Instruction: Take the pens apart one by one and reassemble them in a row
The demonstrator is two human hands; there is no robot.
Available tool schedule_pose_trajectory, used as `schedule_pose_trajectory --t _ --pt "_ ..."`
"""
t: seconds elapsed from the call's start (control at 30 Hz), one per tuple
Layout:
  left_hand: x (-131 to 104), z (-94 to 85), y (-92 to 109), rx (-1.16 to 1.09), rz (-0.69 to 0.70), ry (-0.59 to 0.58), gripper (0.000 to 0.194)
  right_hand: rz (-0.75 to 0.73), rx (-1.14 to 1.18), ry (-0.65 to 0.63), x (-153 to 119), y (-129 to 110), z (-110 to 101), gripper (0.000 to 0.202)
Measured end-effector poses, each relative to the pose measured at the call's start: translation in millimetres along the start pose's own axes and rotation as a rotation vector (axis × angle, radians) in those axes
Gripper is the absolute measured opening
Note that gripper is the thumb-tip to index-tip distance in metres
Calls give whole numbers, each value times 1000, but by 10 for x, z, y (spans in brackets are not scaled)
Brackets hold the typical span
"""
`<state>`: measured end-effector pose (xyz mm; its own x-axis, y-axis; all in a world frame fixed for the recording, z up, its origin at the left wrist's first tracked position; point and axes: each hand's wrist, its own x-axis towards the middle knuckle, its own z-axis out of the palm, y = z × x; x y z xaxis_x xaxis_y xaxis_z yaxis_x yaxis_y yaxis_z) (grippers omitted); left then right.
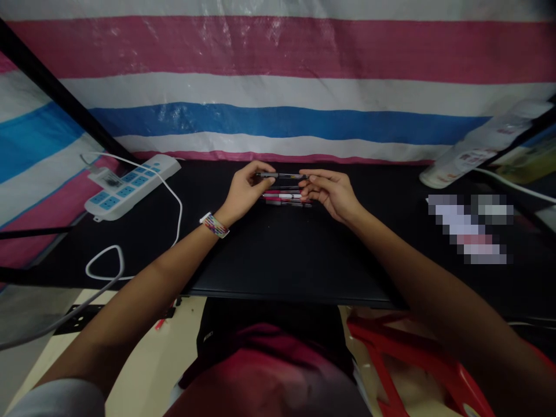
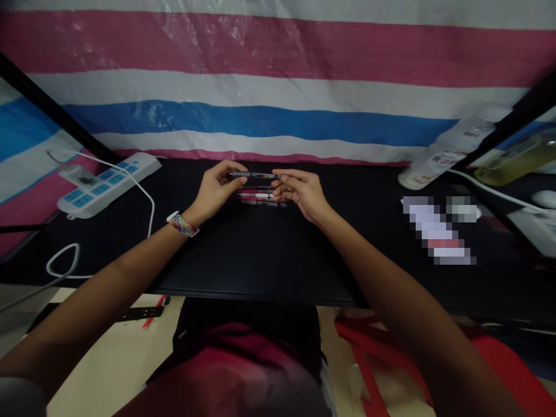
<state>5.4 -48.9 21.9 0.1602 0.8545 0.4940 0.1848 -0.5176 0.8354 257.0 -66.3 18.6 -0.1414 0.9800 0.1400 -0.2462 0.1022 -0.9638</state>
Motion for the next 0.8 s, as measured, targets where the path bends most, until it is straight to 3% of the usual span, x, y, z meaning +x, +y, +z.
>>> schedule_pose_trajectory --t 0.13,0.2,0.33,0.4,0.5,0.63,0.8 --pt "12 0 -48 22 -35 6 40 -28 10 -1 13 -2 -9 24" --pt "16 2 -67 -33 -39 14 30 -40 17 1 15 -1 -11 24" --pt "16 -13 -67 -46 -20 -19 32 -34 21 22 26 5 -25 24" --pt "11 -28 -53 -23 -25 -22 42 -28 17 31 32 6 -31 20" --pt "5 -45 -35 -39 -5 -30 30 -25 18 51 38 1 -33 16" --pt "7 -48 -32 -2 -20 -47 38 -16 27 67 43 -7 -31 14" --pt "18 -42 -50 -75 -51 -47 33 -17 53 73 37 -20 -24 11"
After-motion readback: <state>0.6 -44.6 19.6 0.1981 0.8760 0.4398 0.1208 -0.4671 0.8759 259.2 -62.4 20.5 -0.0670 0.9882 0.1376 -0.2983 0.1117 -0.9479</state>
